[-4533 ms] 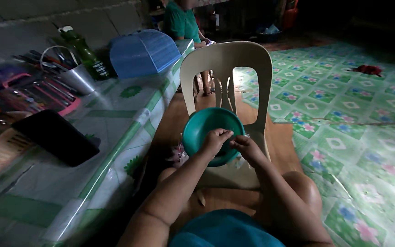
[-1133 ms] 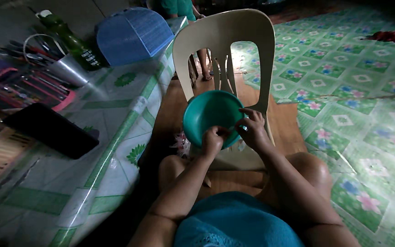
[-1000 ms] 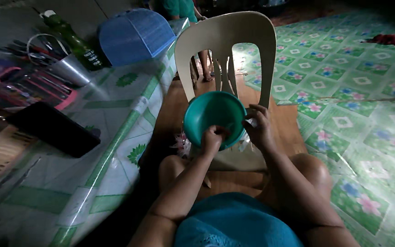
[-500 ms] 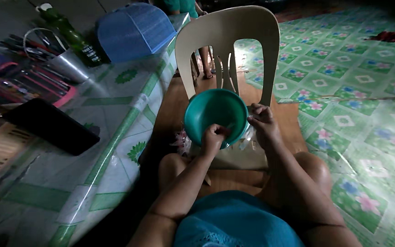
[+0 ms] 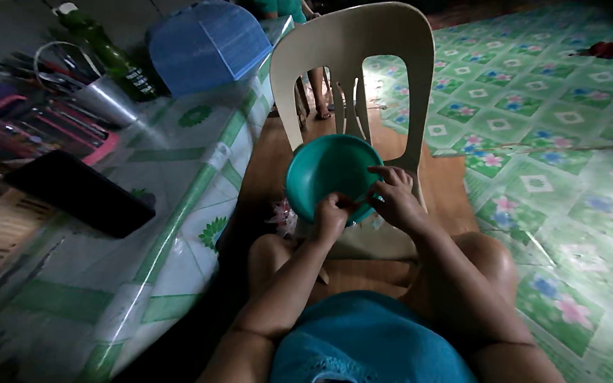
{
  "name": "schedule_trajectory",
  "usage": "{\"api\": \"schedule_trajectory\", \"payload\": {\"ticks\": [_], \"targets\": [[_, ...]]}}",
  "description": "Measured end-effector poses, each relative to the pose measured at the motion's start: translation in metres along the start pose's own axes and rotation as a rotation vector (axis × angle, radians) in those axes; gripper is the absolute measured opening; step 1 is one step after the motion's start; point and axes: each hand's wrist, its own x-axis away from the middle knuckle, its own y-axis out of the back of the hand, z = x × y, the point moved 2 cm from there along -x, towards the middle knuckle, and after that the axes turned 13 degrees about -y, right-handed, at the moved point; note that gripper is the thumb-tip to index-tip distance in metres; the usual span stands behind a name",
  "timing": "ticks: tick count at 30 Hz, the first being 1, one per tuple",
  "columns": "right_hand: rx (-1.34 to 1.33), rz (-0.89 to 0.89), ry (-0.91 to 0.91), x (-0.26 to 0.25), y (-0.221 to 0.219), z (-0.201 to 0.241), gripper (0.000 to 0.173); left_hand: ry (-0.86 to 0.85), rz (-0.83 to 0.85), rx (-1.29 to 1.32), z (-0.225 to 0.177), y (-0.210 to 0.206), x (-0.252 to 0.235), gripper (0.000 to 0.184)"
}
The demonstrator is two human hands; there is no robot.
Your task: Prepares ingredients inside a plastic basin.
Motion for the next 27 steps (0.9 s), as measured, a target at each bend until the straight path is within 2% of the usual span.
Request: {"api": "schedule_trajectory", "payload": {"ticks": [4, 9, 14, 17, 20, 23, 27], "targets": [[-0.018, 0.003, -0.041, -0.002, 0.010, -0.005, 0.007, -0.066, 0.005, -0.090, 0.010, 0.021, -0.003, 0.015], [-0.038, 0.019, -0.118, 0.000, 0.009, -0.024, 0.006, -0.043, -0.085, 0.001, 0.024, 0.092, 0.000, 0.024], [0.139, 0.307, -0.278, -0.019, -0.033, -0.010, 0.012, -0.060, -0.352, -0.057, 0.029, 0.143, 0.003, 0.020], [0.367, 0.654, -0.349, -0.045, -0.076, -0.008, 0.020, -0.092, -0.485, -0.098, 0.044, 0.148, -0.007, 0.019], [0.704, 0.958, -0.322, -0.060, -0.108, 0.002, 0.021, -0.175, -0.531, -0.118, 0.056, 0.142, -0.017, 0.020], [0.846, 1.062, -0.238, -0.064, -0.122, 0.000, 0.021, -0.162, -0.539, -0.124, 0.077, 0.138, -0.028, 0.019], [0.821, 1.106, -0.226, -0.066, -0.129, -0.017, 0.023, -0.035, -0.530, -0.045, 0.115, 0.127, -0.037, 0.021]]}}
